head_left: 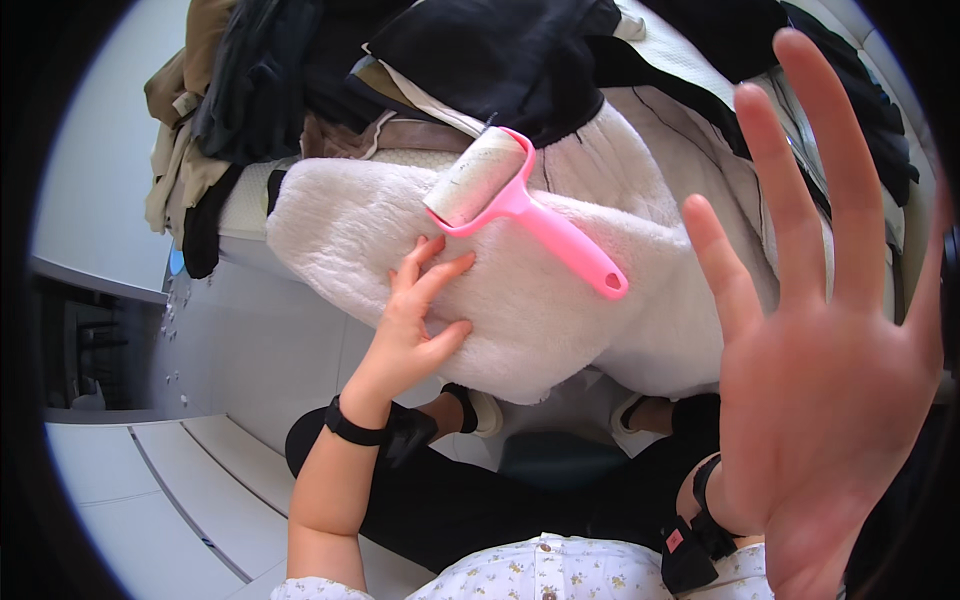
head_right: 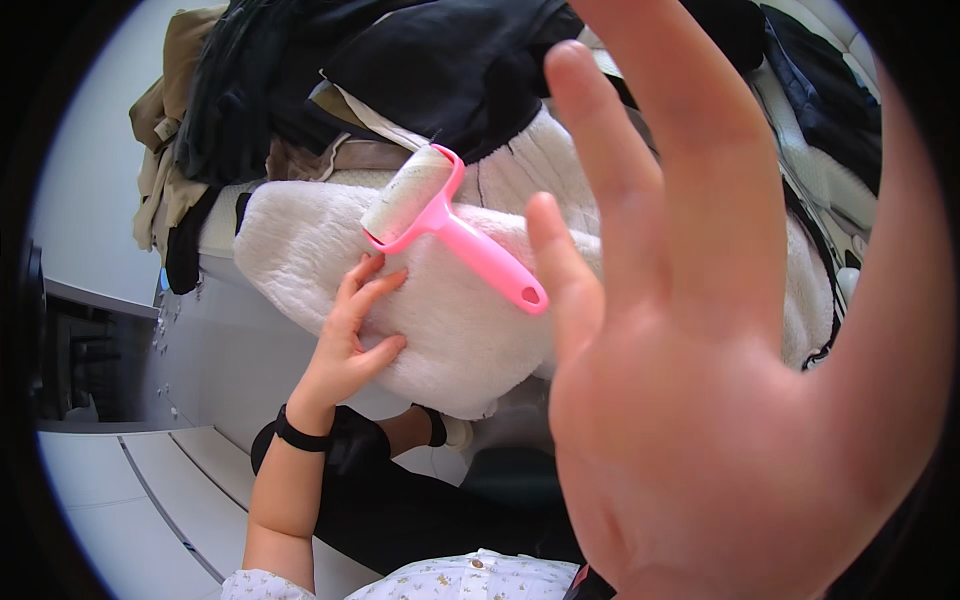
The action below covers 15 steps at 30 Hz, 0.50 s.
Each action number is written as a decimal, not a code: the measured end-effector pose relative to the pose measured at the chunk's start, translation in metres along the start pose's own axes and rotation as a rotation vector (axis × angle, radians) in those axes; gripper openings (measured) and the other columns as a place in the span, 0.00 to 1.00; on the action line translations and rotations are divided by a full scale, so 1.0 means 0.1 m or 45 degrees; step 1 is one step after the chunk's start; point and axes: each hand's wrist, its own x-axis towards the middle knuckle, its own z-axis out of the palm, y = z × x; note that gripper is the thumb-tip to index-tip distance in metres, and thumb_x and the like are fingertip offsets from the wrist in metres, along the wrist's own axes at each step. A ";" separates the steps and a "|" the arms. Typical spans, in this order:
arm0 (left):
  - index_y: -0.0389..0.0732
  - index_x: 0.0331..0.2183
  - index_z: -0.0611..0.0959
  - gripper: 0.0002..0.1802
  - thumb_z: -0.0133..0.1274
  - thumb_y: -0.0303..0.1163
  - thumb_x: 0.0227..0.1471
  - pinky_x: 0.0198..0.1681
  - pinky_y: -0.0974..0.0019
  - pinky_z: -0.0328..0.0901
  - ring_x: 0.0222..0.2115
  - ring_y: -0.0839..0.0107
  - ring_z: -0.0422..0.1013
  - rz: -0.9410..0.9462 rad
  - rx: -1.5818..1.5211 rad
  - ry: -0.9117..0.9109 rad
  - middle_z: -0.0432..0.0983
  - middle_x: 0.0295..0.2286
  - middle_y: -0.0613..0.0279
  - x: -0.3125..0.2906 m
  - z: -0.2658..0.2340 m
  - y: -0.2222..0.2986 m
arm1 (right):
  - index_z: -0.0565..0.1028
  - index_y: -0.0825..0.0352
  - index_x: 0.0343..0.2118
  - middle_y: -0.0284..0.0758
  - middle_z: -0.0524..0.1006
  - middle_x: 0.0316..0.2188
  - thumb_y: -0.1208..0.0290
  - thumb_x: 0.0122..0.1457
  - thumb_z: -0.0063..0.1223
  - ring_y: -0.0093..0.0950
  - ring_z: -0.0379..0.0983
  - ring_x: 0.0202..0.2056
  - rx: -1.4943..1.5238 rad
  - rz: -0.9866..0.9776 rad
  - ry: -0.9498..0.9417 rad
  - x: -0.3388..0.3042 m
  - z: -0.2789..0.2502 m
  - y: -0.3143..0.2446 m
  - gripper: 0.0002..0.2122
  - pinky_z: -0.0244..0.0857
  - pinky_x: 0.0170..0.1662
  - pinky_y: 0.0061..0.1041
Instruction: The person cleans a fleece-lined garment using a lint roller, repeatedly rolling it over different areas of the lining and picking off debris by hand.
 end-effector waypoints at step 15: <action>0.41 0.54 0.74 0.29 0.58 0.27 0.47 0.61 0.60 0.53 0.57 0.64 0.61 -0.243 -0.545 -0.009 0.69 0.52 0.57 0.04 -0.50 0.00 | 0.40 0.61 0.68 0.50 0.51 0.66 0.27 0.33 0.60 0.43 0.45 0.67 0.101 0.014 -0.042 -0.09 0.00 0.02 0.64 0.41 0.65 0.51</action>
